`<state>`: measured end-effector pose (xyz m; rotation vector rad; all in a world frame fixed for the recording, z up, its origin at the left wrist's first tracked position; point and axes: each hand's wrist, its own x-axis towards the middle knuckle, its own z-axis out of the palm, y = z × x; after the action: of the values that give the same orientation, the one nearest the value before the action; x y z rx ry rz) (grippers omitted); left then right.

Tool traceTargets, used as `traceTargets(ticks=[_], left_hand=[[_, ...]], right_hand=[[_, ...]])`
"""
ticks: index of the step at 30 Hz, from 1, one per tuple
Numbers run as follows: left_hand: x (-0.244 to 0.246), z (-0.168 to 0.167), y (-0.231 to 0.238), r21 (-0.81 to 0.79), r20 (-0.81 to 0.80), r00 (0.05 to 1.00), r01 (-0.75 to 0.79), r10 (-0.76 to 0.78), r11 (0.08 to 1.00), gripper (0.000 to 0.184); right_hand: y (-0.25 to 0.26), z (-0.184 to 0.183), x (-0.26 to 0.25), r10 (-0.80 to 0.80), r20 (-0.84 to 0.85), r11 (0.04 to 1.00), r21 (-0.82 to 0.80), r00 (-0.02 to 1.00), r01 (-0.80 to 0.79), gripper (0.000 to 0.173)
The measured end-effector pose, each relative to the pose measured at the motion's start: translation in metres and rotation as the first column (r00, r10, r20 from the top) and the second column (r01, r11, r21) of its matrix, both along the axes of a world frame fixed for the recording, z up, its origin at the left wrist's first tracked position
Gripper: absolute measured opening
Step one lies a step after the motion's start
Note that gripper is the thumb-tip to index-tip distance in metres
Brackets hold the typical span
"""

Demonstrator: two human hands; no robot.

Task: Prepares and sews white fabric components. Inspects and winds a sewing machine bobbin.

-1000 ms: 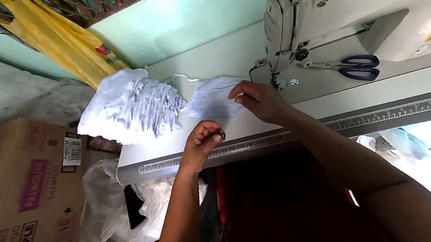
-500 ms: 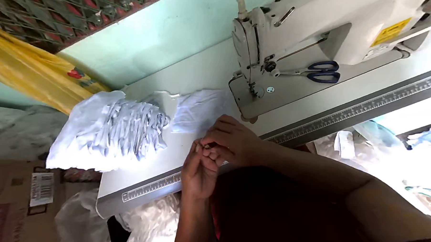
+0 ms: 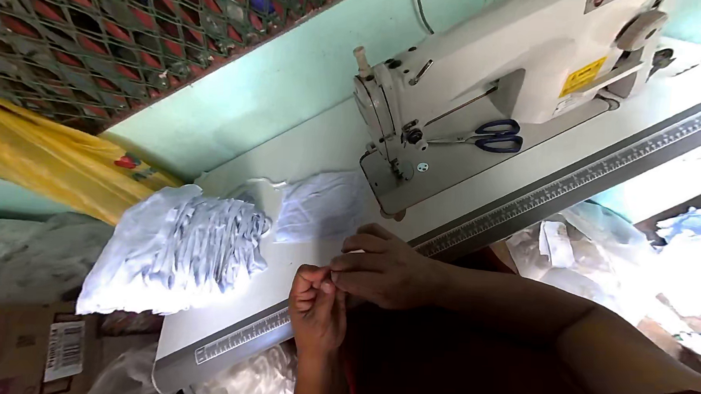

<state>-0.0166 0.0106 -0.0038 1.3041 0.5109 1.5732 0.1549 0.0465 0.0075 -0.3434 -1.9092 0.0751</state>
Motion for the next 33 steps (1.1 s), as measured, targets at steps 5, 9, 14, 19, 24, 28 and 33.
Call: traceTargets(ticks=[5, 9, 14, 19, 24, 28, 33], left_hand=[[-0.028, 0.030, -0.012, 0.056, -0.494, 0.869, -0.004, 0.031, 0.998, 0.021], [-0.052, 0.061, -0.030, 0.049, -0.763, 0.645, 0.001, 0.036, 0.999, 0.027], [-0.084, 0.073, -0.044, 0.096, -0.900, 0.417, -0.087, 0.124, 0.992, 0.039], [-0.158, 0.060, -0.078, 0.275, -0.691, 0.494, -0.496, 0.528, 0.824, 0.035], [-0.171, -0.011, -0.144, 0.009, -0.137, 0.395, -0.916, 0.908, 0.400, 0.023], [-0.084, -0.118, -0.162, -0.659, -0.147, 0.660, -0.621, 0.737, 0.424, 0.018], [-0.009, -0.144, -0.074, -0.769, -0.106, 0.902, -0.341, 0.418, 0.540, 0.026]], right_hand=[[-0.001, 0.001, 0.000, 0.472, -0.163, 0.615, -0.643, 0.866, -0.456, 0.071], [-0.012, -0.001, 0.002, 0.621, -0.180, 0.309, -0.838, 0.763, -0.449, 0.041], [0.003, -0.001, 0.029, 0.499, -0.082, 0.480, -0.803, 0.863, -0.354, 0.031], [0.017, 0.015, 0.074, 0.245, 0.091, 0.648, -0.756, 0.965, -0.093, 0.024], [0.018, 0.004, 0.124, -0.235, 0.114, 0.685, -0.685, 0.965, 0.248, 0.029], [0.009, -0.022, 0.134, -0.326, 0.322, 0.703, -0.546, 0.889, 0.455, 0.040], [0.007, -0.048, 0.122, -0.458, 0.450, 0.739, -0.286, 0.767, 0.609, 0.037]])
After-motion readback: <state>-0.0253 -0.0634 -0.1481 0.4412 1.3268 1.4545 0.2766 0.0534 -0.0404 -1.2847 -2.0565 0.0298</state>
